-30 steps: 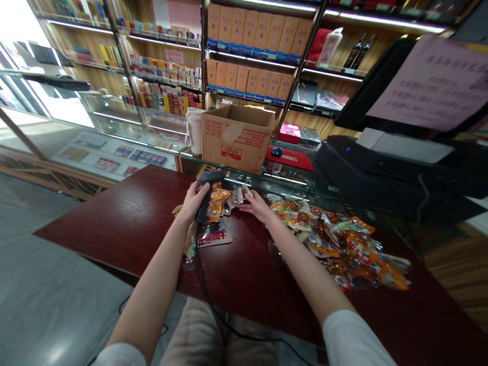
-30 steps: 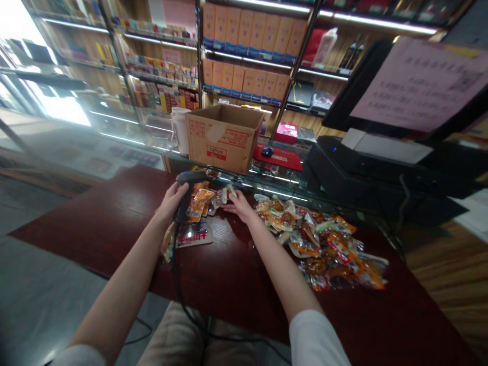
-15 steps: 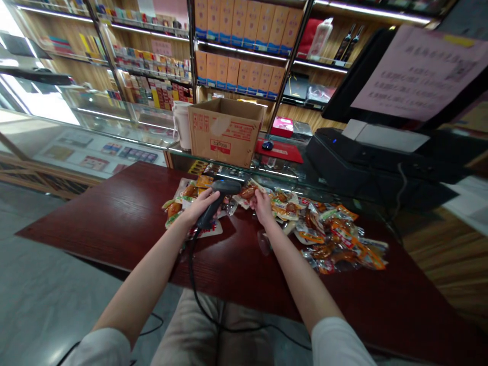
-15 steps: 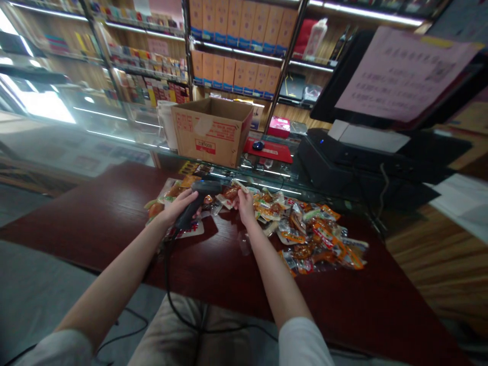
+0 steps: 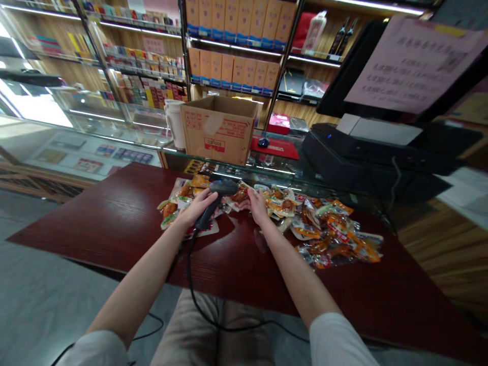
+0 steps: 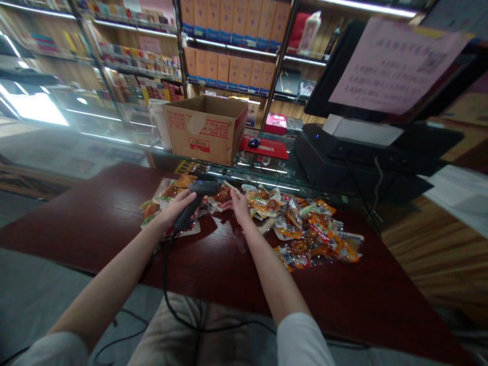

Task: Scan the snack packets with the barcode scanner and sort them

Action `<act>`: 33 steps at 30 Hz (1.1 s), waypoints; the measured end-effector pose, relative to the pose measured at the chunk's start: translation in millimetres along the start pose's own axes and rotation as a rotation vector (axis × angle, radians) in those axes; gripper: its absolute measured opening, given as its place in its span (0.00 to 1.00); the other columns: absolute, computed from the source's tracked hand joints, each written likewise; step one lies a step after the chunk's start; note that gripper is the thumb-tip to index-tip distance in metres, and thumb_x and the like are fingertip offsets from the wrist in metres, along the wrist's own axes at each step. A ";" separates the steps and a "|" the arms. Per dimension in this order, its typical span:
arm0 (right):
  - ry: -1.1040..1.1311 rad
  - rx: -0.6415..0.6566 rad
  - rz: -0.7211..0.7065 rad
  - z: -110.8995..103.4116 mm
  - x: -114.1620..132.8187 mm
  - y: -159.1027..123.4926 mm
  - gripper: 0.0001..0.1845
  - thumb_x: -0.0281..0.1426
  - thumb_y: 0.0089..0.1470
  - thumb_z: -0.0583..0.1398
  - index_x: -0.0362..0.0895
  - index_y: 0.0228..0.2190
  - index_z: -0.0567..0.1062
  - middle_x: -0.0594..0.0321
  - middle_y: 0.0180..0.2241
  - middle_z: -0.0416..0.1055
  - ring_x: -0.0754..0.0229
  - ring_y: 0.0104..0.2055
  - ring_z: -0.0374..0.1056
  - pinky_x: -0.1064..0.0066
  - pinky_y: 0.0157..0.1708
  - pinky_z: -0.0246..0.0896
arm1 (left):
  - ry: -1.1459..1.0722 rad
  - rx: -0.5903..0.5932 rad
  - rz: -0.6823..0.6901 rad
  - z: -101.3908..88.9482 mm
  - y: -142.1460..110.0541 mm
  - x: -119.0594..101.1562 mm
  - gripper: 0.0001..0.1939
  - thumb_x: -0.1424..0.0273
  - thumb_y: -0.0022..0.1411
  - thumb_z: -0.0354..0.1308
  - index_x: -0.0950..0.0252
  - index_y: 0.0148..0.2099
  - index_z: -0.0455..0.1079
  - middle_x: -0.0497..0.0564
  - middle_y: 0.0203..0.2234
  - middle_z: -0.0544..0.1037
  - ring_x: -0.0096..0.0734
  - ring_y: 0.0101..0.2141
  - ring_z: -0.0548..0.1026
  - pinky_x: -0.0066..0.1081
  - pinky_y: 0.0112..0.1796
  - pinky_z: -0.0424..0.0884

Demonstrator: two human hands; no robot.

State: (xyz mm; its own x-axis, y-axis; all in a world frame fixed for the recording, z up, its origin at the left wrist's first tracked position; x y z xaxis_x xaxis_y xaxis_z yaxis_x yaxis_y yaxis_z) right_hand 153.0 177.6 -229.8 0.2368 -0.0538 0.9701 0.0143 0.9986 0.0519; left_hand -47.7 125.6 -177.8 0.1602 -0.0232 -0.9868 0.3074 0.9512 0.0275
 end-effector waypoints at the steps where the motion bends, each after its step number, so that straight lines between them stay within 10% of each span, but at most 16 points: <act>1: -0.008 0.014 -0.001 0.8 -0.4 -0.3 0.29 0.58 0.44 0.62 0.45 0.33 0.68 0.66 0.19 0.71 0.59 0.20 0.71 0.68 0.20 0.70 | 0.018 -0.008 0.011 1.9 0.1 0.1 0.29 0.50 0.55 0.64 0.65 0.49 0.63 0.52 0.34 0.79 0.23 0.19 0.72 0.24 0.17 0.68; 14: -0.183 0.050 -0.006 1.8 -0.3 0.3 0.27 0.57 0.53 0.56 0.45 0.35 0.70 0.66 0.17 0.70 0.57 0.20 0.71 0.65 0.23 0.71 | 0.066 -0.031 0.056 8.3 1.6 1.8 0.29 0.50 0.54 0.64 0.64 0.49 0.63 0.48 0.30 0.77 0.22 0.19 0.71 0.23 0.17 0.67; 22: -1.124 -0.175 -0.261 -19.0 62.4 -0.9 0.20 0.33 0.60 0.55 0.41 0.53 0.67 0.52 0.37 0.76 0.49 0.40 0.73 0.60 0.42 0.66 | -0.059 -0.295 0.064 -32.7 1.4 -14.1 0.24 0.53 0.58 0.62 0.64 0.48 0.64 0.46 0.23 0.76 0.25 0.16 0.71 0.24 0.16 0.66; 27: -1.603 -0.293 -0.402 -6.1 84.8 -13.8 0.27 0.24 0.58 0.54 0.41 0.59 0.65 0.39 0.61 0.60 0.42 0.57 0.63 0.52 0.53 0.58 | -0.069 -0.446 0.120 -56.4 0.4 -23.2 0.23 0.54 0.58 0.62 0.64 0.48 0.64 0.47 0.24 0.77 0.24 0.15 0.71 0.23 0.16 0.67; 33: -1.780 0.359 -0.405 42.0 48.9 -17.9 0.15 0.32 0.61 0.55 0.44 0.47 0.76 0.50 0.50 0.72 0.49 0.53 0.66 0.58 0.55 0.58 | 0.008 -0.518 0.119 -59.2 -2.3 -25.4 0.21 0.57 0.59 0.63 0.64 0.47 0.63 0.47 0.26 0.77 0.25 0.16 0.72 0.24 0.16 0.68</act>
State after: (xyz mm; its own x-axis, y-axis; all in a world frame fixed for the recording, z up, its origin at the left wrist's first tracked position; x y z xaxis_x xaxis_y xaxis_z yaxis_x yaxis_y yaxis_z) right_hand 123.5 157.1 -173.3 -0.9008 -0.4314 -0.0492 -0.4340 0.8920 0.1260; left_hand -108.1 142.2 -162.3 0.1582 0.0950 -0.9828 -0.2169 0.9744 0.0593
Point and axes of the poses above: each hand's wrist, its own y-axis towards the middle knuckle, its own z-axis out of the palm, x = y × z, the point moved 5 cm from there along y, towards the middle knuckle
